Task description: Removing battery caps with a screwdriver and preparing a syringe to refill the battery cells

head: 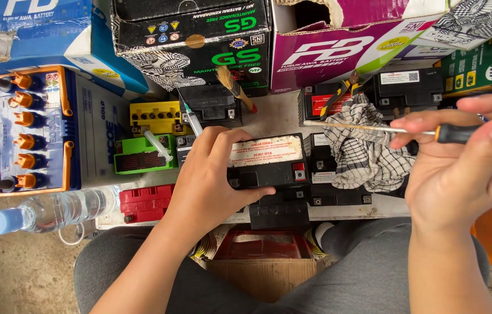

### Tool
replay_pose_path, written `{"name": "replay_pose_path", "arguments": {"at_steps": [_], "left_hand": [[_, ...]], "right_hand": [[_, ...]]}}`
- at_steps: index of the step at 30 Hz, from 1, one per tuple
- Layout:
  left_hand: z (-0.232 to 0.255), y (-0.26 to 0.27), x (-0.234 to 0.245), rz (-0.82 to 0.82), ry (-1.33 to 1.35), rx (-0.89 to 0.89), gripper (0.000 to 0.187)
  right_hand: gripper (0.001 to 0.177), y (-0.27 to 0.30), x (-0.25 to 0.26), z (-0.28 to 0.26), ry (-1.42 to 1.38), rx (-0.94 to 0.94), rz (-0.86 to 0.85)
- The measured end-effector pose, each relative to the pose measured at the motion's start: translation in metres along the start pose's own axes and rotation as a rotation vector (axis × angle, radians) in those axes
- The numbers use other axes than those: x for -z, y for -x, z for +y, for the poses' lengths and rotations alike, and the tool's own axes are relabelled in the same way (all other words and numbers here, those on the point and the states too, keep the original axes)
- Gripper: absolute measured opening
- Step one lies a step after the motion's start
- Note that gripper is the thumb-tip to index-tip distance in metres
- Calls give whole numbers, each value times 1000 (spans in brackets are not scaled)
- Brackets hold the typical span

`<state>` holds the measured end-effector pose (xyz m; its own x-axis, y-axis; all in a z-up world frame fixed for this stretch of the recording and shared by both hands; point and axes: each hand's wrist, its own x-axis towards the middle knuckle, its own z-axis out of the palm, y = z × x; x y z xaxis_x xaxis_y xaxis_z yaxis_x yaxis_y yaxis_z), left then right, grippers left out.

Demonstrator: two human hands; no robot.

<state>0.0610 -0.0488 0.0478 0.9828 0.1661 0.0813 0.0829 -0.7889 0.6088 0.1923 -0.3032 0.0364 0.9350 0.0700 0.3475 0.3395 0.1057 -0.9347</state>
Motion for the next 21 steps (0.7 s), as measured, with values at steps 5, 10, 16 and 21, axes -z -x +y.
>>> {"name": "replay_pose_path", "arguments": {"at_steps": [5, 10, 16, 21], "left_hand": [[1, 0, 2, -17, 35, -28, 87], [8, 0, 11, -112, 105, -34, 91], [5, -1, 8, -72, 82, -87, 80], [5, -1, 7, -58, 95, -105, 79]], "right_hand": [[48, 3, 6, 0, 6, -32, -3], [45, 7, 4, -1, 61, 66, -57], [46, 12, 2, -2, 121, 188, -85], [48, 18, 0, -5, 158, 373, -107]]}}
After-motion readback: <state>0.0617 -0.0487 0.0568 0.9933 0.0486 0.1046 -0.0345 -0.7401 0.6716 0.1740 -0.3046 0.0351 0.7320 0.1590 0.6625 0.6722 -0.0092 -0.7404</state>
